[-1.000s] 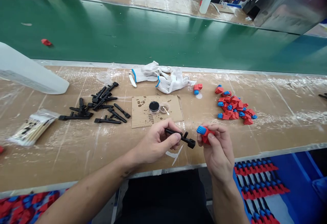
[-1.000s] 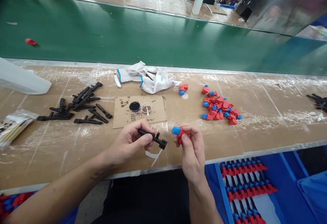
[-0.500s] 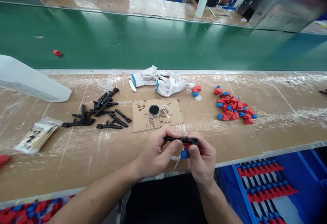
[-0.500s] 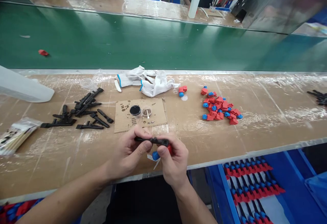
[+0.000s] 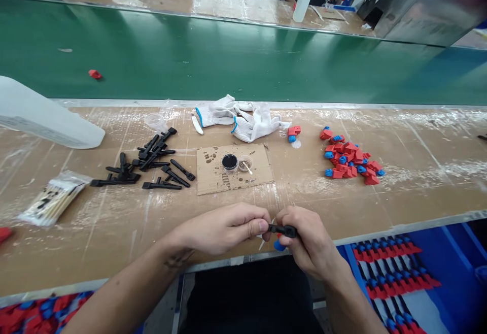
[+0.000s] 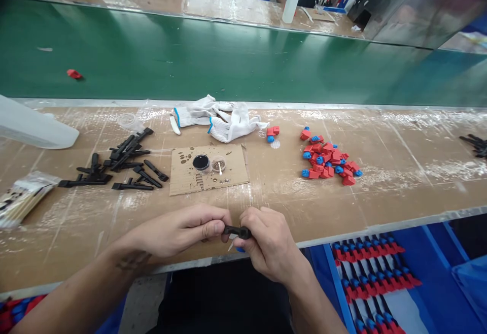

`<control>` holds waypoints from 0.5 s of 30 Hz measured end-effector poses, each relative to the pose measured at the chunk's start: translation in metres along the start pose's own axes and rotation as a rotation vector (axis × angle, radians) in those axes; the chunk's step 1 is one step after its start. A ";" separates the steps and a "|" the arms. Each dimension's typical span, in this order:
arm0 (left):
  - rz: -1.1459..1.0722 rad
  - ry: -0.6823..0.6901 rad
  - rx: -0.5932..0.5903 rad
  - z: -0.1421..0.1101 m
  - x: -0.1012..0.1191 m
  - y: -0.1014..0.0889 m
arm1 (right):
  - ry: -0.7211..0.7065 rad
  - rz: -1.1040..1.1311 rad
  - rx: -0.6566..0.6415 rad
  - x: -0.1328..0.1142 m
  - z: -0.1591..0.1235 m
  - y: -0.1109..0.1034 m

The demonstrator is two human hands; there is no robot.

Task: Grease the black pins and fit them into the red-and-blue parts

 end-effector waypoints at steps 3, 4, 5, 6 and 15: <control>0.061 -0.005 -0.027 -0.002 0.002 0.005 | 0.005 -0.082 -0.072 -0.001 -0.003 0.002; 0.076 -0.013 -0.044 -0.003 0.003 0.008 | 0.005 -0.115 -0.088 -0.002 -0.005 0.002; 0.088 -0.029 -0.062 -0.004 0.003 0.011 | 0.004 -0.147 -0.099 -0.003 -0.006 0.002; 0.100 -0.049 -0.075 -0.004 0.003 0.013 | 0.003 -0.182 -0.108 -0.005 -0.007 0.001; 0.250 -0.237 -0.133 -0.009 0.001 0.024 | -0.088 -0.492 -0.121 -0.017 -0.011 -0.001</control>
Point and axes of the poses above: each hand's wrist, its own z-axis towards the middle knuckle, its own y-axis out of the palm, x = y × z, the point moved 8 cm from there along z, towards the middle knuckle, and after that the axes turned 4 degrees about x, right-handed, at the moved point
